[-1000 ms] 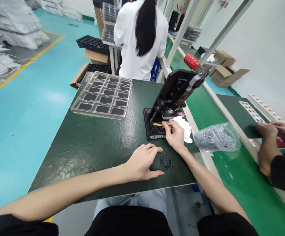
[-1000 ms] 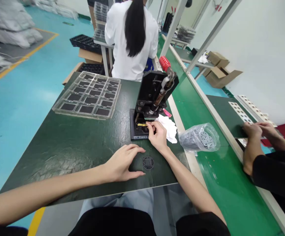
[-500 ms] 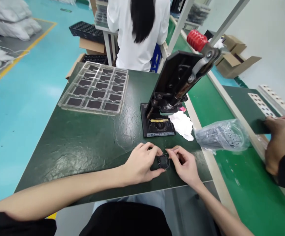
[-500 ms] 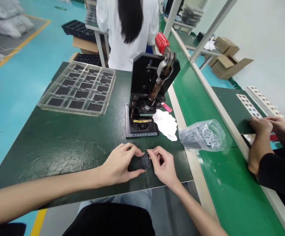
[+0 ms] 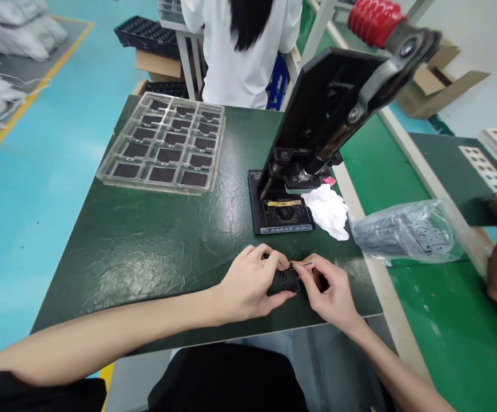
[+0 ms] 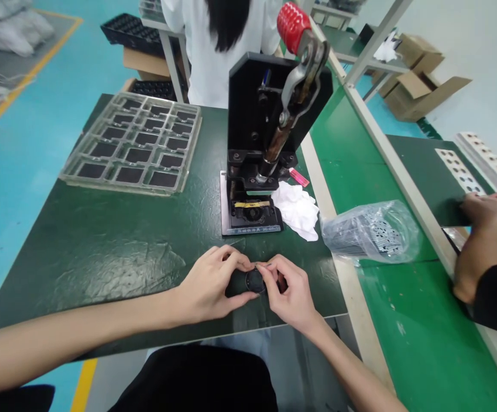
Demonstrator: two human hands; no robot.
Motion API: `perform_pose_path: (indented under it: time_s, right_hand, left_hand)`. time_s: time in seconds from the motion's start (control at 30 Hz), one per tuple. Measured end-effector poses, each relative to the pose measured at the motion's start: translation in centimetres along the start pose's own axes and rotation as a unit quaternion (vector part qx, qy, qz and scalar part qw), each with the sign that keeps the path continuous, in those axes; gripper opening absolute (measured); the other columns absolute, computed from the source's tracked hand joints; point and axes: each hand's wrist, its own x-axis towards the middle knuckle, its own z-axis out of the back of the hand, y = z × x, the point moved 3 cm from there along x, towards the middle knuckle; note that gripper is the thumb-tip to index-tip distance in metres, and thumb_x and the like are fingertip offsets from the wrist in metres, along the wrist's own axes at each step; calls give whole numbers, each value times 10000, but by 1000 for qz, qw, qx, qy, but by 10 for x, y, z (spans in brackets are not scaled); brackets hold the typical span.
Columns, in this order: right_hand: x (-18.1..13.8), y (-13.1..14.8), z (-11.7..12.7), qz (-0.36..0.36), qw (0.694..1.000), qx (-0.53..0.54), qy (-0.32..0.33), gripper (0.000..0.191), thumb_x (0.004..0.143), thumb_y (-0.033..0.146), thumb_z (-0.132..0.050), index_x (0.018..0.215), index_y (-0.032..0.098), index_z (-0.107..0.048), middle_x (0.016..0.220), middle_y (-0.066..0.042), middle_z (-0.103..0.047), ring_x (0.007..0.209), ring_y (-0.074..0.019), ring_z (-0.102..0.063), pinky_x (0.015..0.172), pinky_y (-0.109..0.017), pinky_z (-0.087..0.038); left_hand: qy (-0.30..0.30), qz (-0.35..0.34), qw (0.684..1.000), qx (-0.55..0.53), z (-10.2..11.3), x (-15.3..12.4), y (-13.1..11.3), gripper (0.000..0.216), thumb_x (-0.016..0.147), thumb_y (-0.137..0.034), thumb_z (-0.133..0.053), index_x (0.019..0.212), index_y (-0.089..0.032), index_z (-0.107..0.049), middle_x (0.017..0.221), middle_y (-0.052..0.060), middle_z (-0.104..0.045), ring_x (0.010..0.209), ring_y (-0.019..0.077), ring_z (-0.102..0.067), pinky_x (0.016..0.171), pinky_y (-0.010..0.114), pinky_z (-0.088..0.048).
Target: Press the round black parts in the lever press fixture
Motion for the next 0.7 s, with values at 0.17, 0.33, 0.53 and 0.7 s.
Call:
perform_pose_path:
  time_s: [0.17,0.33,0.53,0.7]
  right_hand:
    - [0,4,-3,31,999,-27,2,250,1002,160,-559,755,188,-545,721,-6,-562,594,-103,-494,536,-245,-383]
    - [2,3,0,10,1000,-15,-15,245,1014,204,-564,770,195,-585,687,-1,-540,566,-109,-476,522,-251,-387]
    - [-1,-1,16,-32,968,82,-233,177,1038,329,-565,941,197,-633,888,-55,-673,644,-128,-618,637,-282,-547]
    - [-8,4,2,-49,980,124,-146,456,1004,269,-638,1439,239,-505,770,-1,-718,601,-140,-653,599,-265,-573]
  left_hand:
    - [2,0,1000,-3,-1,1,0,478,818,-366,-844,1091,-212,-483,1039,49,-693,980,262,-660,825,406,-514]
    - [3,2,1000,-13,-2,2,0,488,795,-331,-856,1076,-208,-475,1032,52,-691,967,261,-669,819,405,-520]
    - [12,18,999,-39,-2,2,0,454,813,-348,-848,1057,-224,-486,1076,52,-712,994,272,-679,851,431,-532]
    - [10,10,999,-30,-1,1,0,482,804,-358,-868,1066,-209,-492,1067,49,-709,990,271,-668,858,436,-535]
